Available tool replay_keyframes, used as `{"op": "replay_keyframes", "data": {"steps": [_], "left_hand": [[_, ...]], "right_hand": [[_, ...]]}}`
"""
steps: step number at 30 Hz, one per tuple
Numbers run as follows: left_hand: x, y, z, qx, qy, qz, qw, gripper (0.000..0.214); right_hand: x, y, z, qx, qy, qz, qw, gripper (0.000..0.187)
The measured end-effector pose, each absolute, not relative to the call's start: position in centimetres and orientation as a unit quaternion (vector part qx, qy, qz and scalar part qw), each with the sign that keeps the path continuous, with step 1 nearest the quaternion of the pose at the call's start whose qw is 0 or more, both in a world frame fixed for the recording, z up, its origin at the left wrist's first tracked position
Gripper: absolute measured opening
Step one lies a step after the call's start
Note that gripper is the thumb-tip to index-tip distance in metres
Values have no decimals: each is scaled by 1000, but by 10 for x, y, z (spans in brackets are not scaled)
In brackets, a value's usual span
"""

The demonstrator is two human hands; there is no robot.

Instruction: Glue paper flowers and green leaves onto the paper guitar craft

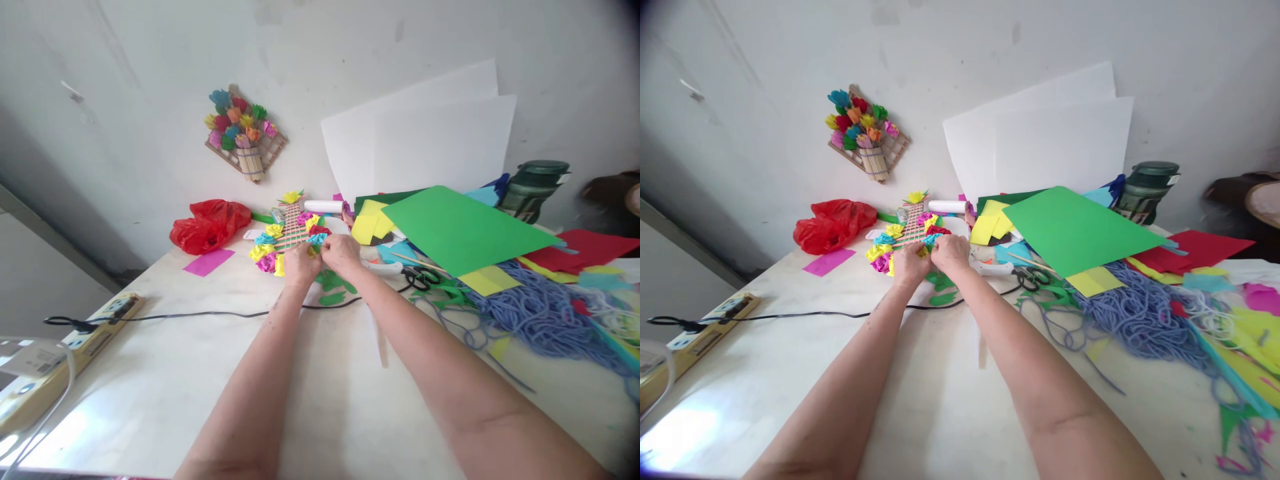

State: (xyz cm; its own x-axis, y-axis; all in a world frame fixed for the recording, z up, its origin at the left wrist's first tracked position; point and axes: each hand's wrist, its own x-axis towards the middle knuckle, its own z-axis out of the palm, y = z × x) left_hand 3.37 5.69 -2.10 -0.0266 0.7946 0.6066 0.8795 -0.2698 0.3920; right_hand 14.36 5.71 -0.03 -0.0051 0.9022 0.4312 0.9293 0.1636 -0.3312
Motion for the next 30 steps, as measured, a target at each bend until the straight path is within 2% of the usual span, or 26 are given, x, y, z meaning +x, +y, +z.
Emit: {"op": "replay_keyframes", "data": {"steps": [12,23,30], "left_hand": [[36,55,-18,-702,-612,-361,56,23],[39,51,-18,-699,-623,-349,40,32],[41,48,-16,-696,-626,-350,24,36]], "right_hand": [[144,59,-3,-649,-709,-8,275,25],[142,63,3,-663,-708,21,241,22],[142,67,-4,-674,-690,62,257,21]]}}
